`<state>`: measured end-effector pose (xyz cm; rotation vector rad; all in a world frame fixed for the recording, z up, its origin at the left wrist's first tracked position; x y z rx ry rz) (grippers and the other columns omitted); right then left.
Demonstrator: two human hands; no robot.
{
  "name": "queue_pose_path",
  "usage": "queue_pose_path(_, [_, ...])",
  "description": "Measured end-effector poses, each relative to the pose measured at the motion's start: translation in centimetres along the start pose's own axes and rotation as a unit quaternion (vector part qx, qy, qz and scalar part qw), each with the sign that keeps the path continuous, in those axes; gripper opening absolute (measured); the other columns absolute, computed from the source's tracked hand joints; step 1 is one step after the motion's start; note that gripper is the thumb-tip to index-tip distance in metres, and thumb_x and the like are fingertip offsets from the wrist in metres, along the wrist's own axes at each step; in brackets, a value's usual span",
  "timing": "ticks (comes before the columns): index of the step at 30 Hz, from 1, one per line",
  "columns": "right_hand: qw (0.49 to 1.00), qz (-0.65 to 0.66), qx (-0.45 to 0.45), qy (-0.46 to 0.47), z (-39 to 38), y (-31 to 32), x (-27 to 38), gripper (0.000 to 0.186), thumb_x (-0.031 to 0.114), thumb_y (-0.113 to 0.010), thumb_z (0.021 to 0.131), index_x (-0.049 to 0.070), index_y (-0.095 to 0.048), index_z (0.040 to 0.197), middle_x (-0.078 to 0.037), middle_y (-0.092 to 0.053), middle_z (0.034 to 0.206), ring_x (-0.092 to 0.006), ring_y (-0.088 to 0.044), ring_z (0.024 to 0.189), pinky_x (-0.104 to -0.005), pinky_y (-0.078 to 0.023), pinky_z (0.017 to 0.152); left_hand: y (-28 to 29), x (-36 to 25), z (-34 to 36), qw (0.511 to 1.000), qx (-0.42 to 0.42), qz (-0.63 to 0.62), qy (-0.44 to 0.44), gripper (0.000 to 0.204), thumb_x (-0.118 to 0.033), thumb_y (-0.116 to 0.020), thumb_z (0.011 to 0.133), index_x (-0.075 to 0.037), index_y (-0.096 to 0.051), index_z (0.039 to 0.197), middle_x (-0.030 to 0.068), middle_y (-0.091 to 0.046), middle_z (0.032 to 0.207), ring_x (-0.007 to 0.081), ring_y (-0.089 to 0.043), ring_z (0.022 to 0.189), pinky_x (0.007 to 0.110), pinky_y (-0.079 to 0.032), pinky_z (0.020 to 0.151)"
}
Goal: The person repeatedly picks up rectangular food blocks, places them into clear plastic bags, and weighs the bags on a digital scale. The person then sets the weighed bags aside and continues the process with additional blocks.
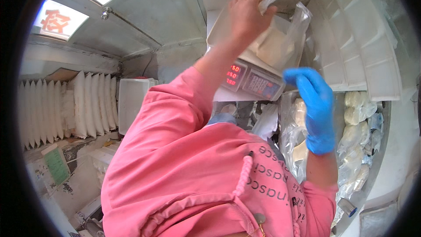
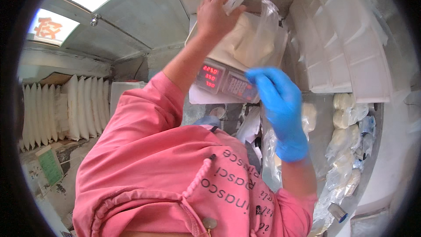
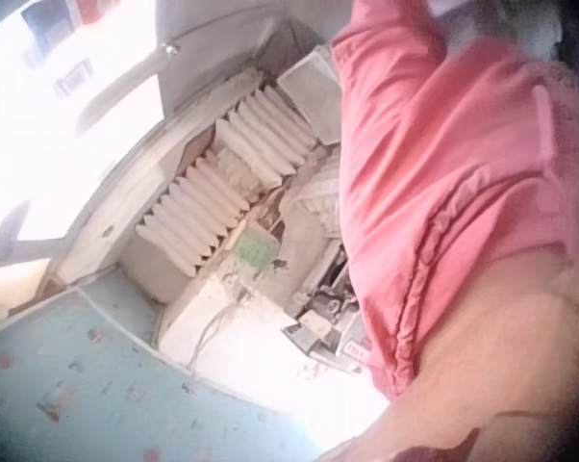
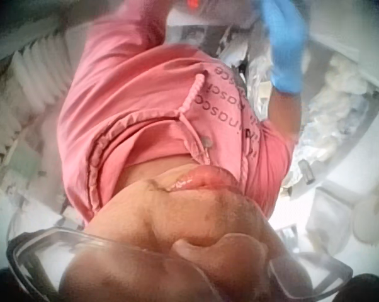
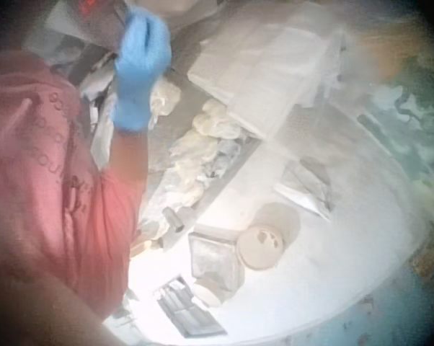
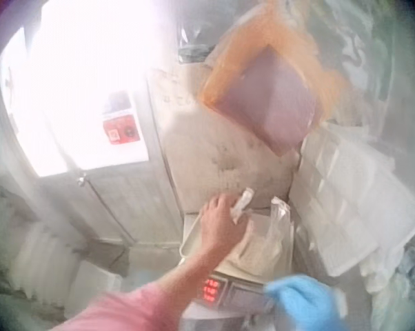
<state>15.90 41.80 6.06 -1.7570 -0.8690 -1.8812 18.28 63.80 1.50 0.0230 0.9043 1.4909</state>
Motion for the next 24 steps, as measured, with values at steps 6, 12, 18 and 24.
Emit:
queue_pose_path(6, [0.980, -0.168, 0.025, 0.105, 15.9, -5.5, -3.3, 0.016, 0.014, -0.053, 0.082, 0.003, -0.064, 0.086, -0.019, -0.063, 0.080, -0.0335, -0.063, 0.073, -0.0384, -0.048, 0.066, 2.7, 2.0, 1.9, 0.669, 0.241, -0.593, 0.378, 0.023, -0.017, -0.059, 0.084, 0.002, -0.061, 0.097, -0.0060, -0.038, 0.057, 0.0062, -0.030, 0.048, 0.023, -0.025, 0.046])
queue_pose_path(12, [0.916, -0.369, 0.147, 0.057, 26.9, -4.0, -18.7, 0.040, 0.021, -0.054, 0.078, 0.006, -0.054, 0.116, -0.023, -0.058, 0.109, -0.0396, -0.054, 0.102, -0.0448, -0.044, 0.085, 3.0, 0.8, 2.1, 0.669, 0.281, -0.577, 0.376, 0.028, -0.018, -0.054, 0.090, 0.004, -0.059, 0.106, -0.0052, -0.037, 0.058, 0.0054, -0.030, 0.049, 0.023, -0.023, 0.046])
queue_pose_path(18, [0.888, -0.439, 0.087, 0.103, 24.5, -4.8, -16.0, 0.045, 0.021, -0.060, 0.076, 0.002, -0.053, 0.116, -0.023, -0.055, 0.116, -0.0378, -0.053, 0.106, -0.0426, -0.043, 0.090, 3.6, 3.5, 2.5, 0.720, 0.273, -0.538, 0.343, 0.029, -0.020, -0.056, 0.089, 0.004, -0.060, 0.106, -0.0031, -0.046, 0.064, 0.0063, -0.041, 0.056, 0.022, -0.033, 0.052])
queue_pose_path(24, [0.783, -0.615, 0.068, 0.067, 22.1, -6.3, -10.9, 0.061, 0.034, -0.071, 0.072, 0.005, -0.051, 0.122, -0.023, -0.048, 0.128, -0.0298, -0.049, 0.118, -0.0405, -0.037, 0.100, 3.1, 4.2, 2.9, 0.733, 0.232, -0.558, 0.313, 0.025, -0.023, -0.064, 0.084, -0.001, -0.061, 0.094, 0.0015, -0.055, 0.068, 0.0072, -0.049, 0.059, 0.022, -0.040, 0.053])
Point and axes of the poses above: each hand's wrist, its own z-axis towards the middle knuckle, its own y-axis out of the back of the hand, x = y × z, the point moved 5 cm from there along z, towards the middle knuckle
